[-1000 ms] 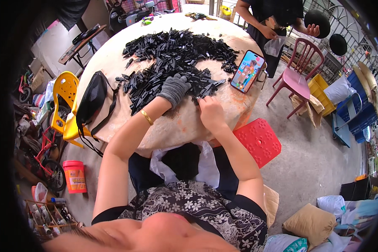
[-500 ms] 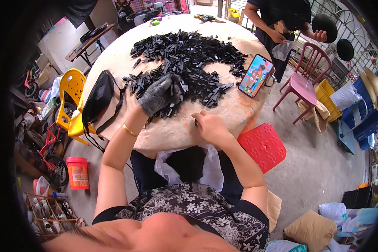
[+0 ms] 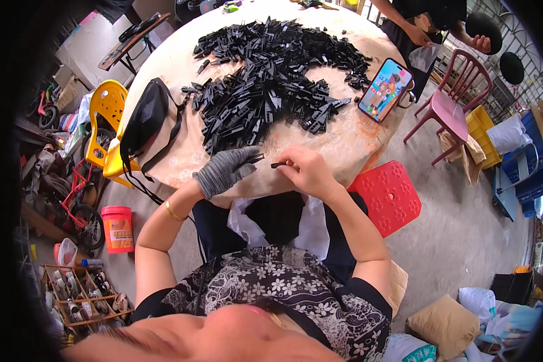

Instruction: The person takes items out of a mesh bag, unpacks parts from a small packet, and assembles black plastic clips by fitting small inserts into them by hand.

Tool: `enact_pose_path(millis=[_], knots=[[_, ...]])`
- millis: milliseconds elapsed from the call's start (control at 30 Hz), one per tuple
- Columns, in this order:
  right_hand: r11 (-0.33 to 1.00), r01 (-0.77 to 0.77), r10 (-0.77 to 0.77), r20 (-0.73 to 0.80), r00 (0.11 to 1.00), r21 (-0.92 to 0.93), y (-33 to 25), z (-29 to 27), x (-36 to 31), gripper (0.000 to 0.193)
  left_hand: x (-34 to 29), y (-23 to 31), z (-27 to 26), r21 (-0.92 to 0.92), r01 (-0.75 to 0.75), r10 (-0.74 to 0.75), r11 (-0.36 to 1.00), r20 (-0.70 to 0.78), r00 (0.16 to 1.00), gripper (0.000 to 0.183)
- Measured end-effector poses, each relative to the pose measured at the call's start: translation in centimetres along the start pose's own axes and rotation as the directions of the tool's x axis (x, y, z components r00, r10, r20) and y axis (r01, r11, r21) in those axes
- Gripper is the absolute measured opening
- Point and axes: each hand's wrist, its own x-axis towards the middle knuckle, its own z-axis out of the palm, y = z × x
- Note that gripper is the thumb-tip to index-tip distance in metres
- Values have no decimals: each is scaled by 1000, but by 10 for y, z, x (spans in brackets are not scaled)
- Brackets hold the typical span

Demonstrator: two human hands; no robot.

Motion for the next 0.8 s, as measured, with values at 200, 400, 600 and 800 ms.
enact_pose_path(millis=[200, 400, 600, 800], knots=[[933, 209, -223, -15, 975, -292, 8, 8, -2, 15, 1, 24, 6, 221, 346, -383, 912, 158, 910, 27], [929, 212, -224, -5, 975, -303, 4, 10, -3, 17, 4, 30, 5, 239, 329, -376, 914, 189, 907, 22], [927, 222, -232, 5, 973, -301, 8, 10, -3, 16, 1, 17, 7, 273, 198, -241, 941, 134, 961, 24], [927, 229, -241, -2, 971, -297, 7, 11, -3, 15, 7, 28, -2, 218, 201, -235, 955, 142, 962, 24]])
